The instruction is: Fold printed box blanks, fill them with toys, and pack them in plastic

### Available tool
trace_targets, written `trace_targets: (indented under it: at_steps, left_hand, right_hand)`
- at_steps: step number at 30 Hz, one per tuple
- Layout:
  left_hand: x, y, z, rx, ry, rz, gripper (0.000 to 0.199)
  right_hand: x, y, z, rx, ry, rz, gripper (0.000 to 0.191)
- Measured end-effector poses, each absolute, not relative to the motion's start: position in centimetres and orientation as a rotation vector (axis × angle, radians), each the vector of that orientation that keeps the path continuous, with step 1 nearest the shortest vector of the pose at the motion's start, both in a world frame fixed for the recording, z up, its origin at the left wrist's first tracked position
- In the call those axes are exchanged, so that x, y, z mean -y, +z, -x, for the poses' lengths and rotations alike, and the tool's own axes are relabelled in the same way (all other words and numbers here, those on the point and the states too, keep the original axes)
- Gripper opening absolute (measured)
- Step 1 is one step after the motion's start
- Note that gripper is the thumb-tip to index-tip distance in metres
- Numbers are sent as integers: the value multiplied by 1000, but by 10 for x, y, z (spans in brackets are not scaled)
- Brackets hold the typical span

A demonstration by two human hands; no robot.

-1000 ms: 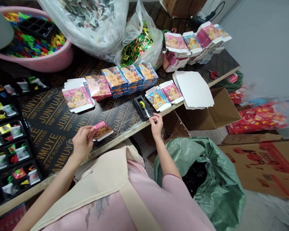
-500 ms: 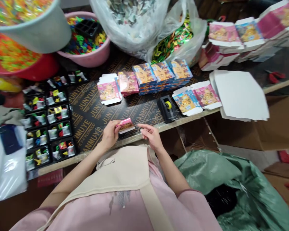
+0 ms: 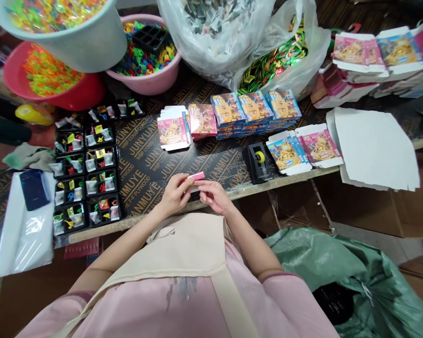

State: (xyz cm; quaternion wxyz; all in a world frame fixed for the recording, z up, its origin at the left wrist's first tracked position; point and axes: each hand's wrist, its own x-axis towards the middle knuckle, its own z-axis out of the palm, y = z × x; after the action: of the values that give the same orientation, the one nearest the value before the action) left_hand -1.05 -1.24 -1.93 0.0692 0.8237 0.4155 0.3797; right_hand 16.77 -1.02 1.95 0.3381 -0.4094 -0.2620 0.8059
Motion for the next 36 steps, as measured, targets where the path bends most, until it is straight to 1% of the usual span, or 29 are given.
trace_targets:
  at_steps: [2,4,6,8,12,14,16,19,20,22,24,25,26,27,29,31,33,36]
  left_hand:
    - [10,-17,3,-1323,1199,-2444,18]
    - [6,-16,-5,-1399,1258,-2446,11]
    - [3,-15,-12,-1431,1257,-2470,15]
    - [2,-13,-13,-1369,1185,-2510,19]
    - [8,-4,13,-1069,893,-2624,31]
    - [14,0,33,-1021,681,-2613,30]
    - [20,1,47,-1102,490,-2498,24]
    - [16,-6,44,-1471,383,-2190,18]
    - [11,-10,37,-1597,387,-2103,20]
    - [-4,-19,18,-1771,404,-2004,30]
    - [-20,-27,0,-1859,374,-1953,53]
    - [-26,-31,-5,-1889,343,-1930,63]
    - [-30,-35,-9,-1903,305,-1920,66]
    - [-33,-39,-9,-1894,265,-1932,62]
    - [-33,-46,-4,-1786,212,-2053,44]
    - [-29,-52,5,-1620,238,-2228,31]
    - [-24,-56,12,-1550,304,-2306,28]
    - [-21,-56,16,-1750,302,-2145,40]
  right_hand:
    - [7,19,-168,868,1987,1193,31]
    - [3,18,-172,1184,1728,1386,23]
    - [0,19,-181,1496,1429,1537,13]
    - [0,23,-191,1666,1244,1557,18]
    - [2,40,-201,1609,1048,1387,24]
    - [-1,48,-193,1591,981,1303,27]
    - [-6,53,-169,1701,975,1187,25]
    - [-19,47,-104,2052,1010,905,19]
    - [-24,42,-77,2176,1016,794,24]
    - [-35,28,-20,2406,1005,663,45]
    - [-45,14,32,2641,988,603,63]
    - [-49,9,55,2733,963,612,68]
    - [-53,4,74,2808,932,630,73]
    - [-55,1,90,2868,898,657,75]
    - [-57,-4,112,2945,822,713,79]
    - [-58,-7,124,2983,754,757,82]
    - [-58,-11,131,3001,707,791,86]
    - [-59,-17,135,3015,676,803,90]
